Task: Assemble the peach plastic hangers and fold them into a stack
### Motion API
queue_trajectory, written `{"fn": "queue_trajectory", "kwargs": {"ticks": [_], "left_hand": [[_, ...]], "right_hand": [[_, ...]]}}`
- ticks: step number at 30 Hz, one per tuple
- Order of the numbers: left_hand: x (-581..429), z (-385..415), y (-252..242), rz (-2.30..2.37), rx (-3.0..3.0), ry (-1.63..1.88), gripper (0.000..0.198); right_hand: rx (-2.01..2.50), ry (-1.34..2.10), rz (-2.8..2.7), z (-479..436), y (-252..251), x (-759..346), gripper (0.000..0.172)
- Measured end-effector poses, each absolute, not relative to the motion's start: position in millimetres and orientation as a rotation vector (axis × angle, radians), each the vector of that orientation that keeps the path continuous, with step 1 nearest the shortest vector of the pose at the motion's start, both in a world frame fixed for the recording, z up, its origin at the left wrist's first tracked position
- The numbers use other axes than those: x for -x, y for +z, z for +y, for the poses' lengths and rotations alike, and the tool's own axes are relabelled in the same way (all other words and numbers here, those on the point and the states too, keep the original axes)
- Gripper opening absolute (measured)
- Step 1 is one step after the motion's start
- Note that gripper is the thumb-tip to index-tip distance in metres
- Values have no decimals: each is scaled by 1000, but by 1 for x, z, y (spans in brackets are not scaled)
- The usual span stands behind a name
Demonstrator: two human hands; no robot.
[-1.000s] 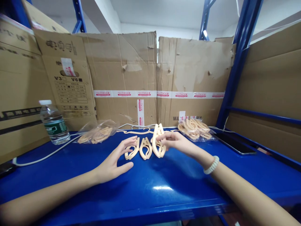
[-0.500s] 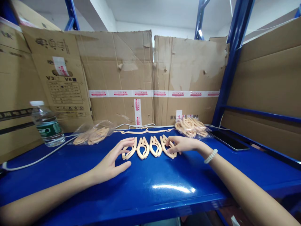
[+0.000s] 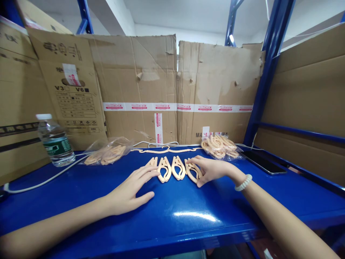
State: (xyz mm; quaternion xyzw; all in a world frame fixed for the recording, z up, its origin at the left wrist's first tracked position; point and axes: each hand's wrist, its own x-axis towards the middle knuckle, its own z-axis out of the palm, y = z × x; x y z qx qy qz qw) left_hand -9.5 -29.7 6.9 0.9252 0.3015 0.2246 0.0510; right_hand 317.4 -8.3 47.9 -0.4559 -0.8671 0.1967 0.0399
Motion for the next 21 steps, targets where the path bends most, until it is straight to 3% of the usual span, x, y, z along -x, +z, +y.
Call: {"fn": "queue_trajectory", "kwargs": {"ticks": [13, 21], "left_hand": [[9, -34, 8, 1087, -2768, 323, 57], [13, -26, 3, 1062, -2784, 326, 61]], "right_hand": [[1335, 429, -2713, -6, 41, -308, 78], [1354, 418, -2706, -6, 39, -305, 71]]}}
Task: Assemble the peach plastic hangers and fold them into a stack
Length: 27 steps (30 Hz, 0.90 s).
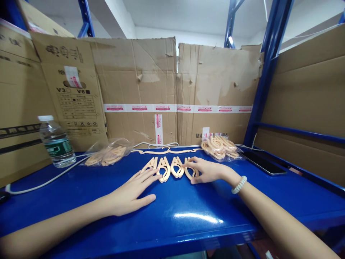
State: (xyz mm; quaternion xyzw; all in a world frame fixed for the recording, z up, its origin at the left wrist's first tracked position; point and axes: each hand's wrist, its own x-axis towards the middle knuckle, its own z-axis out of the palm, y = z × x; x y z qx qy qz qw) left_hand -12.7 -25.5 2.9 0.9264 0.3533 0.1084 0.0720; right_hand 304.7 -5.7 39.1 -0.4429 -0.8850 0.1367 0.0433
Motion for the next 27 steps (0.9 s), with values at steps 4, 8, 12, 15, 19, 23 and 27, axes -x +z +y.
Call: {"fn": "queue_trajectory", "kwargs": {"ticks": [4, 8, 12, 15, 19, 23, 27], "left_hand": [[15, -18, -1, 1072, -2779, 318, 63], [15, -13, -3, 1069, -2777, 348, 62], [16, -12, -3, 1091, -2759, 329, 63], [16, -13, -3, 1108, -2763, 331, 64], [17, -14, -5, 1156, -2764, 445, 62], [15, -14, -7, 1240, -2771, 582, 54], [13, -15, -5, 1350, -2702, 718, 39]], "right_hand": [[1377, 412, -2704, -4, 38, -304, 70], [1415, 376, -2704, -3, 37, -302, 68], [1460, 359, -2724, -4, 38, -299, 67], [1506, 387, -2725, -5, 38, -299, 67], [1549, 417, -2723, -4, 38, -303, 67], [1500, 405, -2709, -1, 35, -306, 67], [1471, 408, -2696, -1, 33, -305, 67]]}}
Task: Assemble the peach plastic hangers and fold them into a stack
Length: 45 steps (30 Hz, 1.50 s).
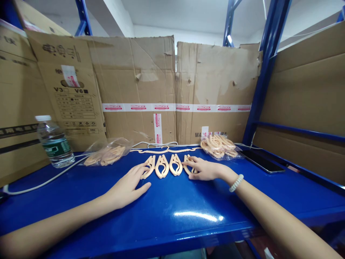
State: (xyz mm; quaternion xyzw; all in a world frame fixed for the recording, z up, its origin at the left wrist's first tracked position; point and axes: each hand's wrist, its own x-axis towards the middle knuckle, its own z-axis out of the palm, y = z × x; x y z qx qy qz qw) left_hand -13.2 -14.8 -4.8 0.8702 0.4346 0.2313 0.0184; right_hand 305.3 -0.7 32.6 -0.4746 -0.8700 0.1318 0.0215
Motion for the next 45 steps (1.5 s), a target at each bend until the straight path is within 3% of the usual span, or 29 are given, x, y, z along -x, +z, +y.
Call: {"fn": "queue_trajectory", "kwargs": {"ticks": [3, 22, 28, 32, 37, 45], "left_hand": [[13, -16, -1, 1418, -2592, 706, 30], [18, -4, 0, 1438, -2482, 720, 24], [18, 4, -7, 1322, -2438, 1001, 31], [17, 5, -3, 1323, -2325, 1149, 27], [20, 10, 0, 1389, -2242, 1147, 42], [21, 15, -1, 1514, -2094, 1123, 48]], "right_hand": [[1492, 419, -2686, -2, 33, -304, 66], [1475, 331, -2711, 1, 30, -301, 69], [1480, 336, -2649, 3, 29, -308, 79], [1531, 314, -2622, 5, 34, -314, 72], [1724, 294, -2676, 4, 39, -317, 61], [1684, 252, -2711, 3, 38, -316, 60]]}}
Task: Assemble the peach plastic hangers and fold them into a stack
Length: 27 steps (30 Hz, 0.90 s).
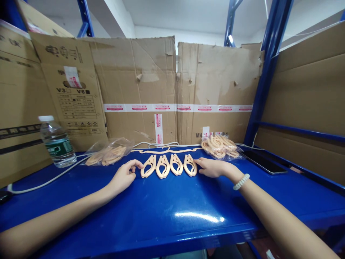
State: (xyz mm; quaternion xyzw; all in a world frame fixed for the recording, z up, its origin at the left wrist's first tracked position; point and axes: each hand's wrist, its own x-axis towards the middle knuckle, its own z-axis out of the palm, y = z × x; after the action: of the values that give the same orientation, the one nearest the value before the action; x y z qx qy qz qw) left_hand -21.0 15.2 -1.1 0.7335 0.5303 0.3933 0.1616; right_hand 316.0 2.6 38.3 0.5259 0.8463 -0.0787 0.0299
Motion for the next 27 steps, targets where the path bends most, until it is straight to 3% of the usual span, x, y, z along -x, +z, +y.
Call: {"fn": "queue_trajectory", "kwargs": {"ticks": [27], "left_hand": [[23, 20, -7, 1366, -2051, 1177, 49]], "right_hand": [[-1648, -268, 2643, 3, 35, -319, 64]]}}
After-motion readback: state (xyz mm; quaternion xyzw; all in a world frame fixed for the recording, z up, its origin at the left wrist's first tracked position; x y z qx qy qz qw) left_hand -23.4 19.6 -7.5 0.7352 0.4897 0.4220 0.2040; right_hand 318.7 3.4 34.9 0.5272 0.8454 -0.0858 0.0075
